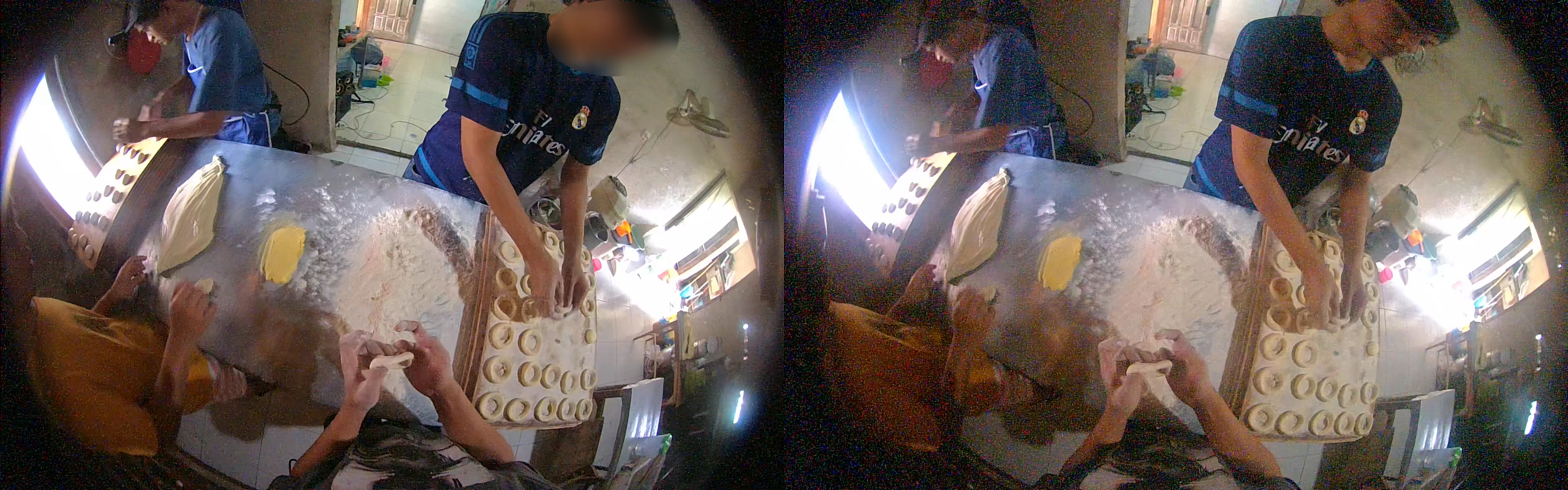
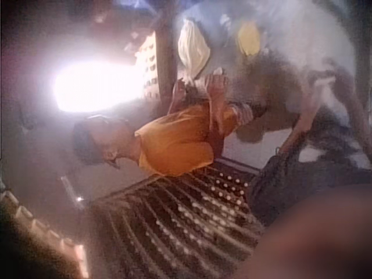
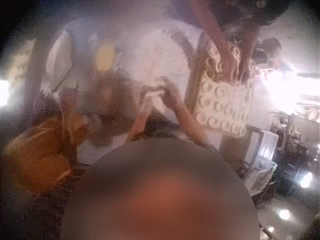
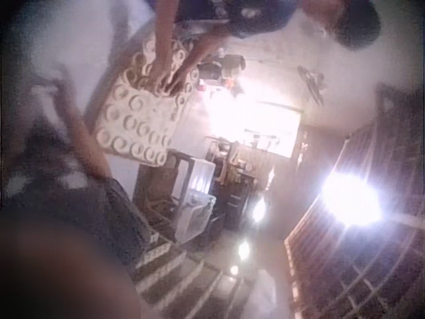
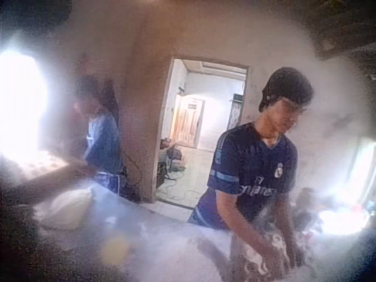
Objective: The person shapes small dough pieces into ring shapes by hand and places them on a wooden board. Another person assists by rolling and cutting dough nearby. The shaped dough is arranged in rows on the board and later placed on a multi-tiered rack.
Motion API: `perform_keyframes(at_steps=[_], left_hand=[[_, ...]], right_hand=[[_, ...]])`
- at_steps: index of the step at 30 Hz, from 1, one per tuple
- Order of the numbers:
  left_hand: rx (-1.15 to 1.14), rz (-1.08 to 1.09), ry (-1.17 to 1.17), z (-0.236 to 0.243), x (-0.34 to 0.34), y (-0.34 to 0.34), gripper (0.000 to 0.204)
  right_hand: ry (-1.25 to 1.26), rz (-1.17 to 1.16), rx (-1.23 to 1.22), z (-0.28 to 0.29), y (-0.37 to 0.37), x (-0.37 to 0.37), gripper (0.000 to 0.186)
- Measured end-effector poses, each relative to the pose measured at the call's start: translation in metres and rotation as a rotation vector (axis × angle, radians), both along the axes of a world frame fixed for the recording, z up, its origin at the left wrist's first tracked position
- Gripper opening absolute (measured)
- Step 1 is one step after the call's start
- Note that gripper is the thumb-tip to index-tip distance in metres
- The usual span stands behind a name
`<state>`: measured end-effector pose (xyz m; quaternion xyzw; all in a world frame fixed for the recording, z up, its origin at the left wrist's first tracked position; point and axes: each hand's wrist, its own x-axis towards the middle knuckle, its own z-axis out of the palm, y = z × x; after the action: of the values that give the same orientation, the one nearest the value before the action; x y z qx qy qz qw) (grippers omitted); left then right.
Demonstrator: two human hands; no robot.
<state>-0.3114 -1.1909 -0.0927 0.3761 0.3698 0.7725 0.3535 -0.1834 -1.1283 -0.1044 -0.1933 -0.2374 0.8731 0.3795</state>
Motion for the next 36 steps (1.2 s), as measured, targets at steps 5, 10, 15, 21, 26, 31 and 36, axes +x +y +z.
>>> perform_keyframes(at_steps=[5,10,15,21,26,31,36], left_hand=[[-0.296,0.087,0.441,-0.016,0.027,0.01,0.027],[-0.286,0.031,0.533,-0.023,0.085,0.027,0.018],[-0.253,0.036,0.645,0.01,0.145,0.048,0.017],[-0.213,-0.13,0.699,0.033,0.224,0.066,0.019],[-0.188,-0.139,0.764,0.043,0.284,0.075,0.02],[-0.33,-0.361,0.787,0.04,0.324,0.093,0.02],[-0.309,-0.412,0.852,0.03,0.357,0.103,0.023]], right_hand=[[-0.529,0.005,0.44,0.038,0.001,0.021,0.051],[-0.679,0.135,0.431,0.024,0.015,0.078,0.031],[-0.701,-0.179,0.674,0.042,0.019,0.138,0.045],[-0.314,-0.349,0.364,0.046,0.019,0.225,0.064],[-0.143,-0.342,0.18,0.033,0.029,0.288,0.042],[-0.551,-0.378,0.162,0.036,0.033,0.329,0.046],[-0.544,-0.463,0.29,0.034,0.029,0.371,0.062]])
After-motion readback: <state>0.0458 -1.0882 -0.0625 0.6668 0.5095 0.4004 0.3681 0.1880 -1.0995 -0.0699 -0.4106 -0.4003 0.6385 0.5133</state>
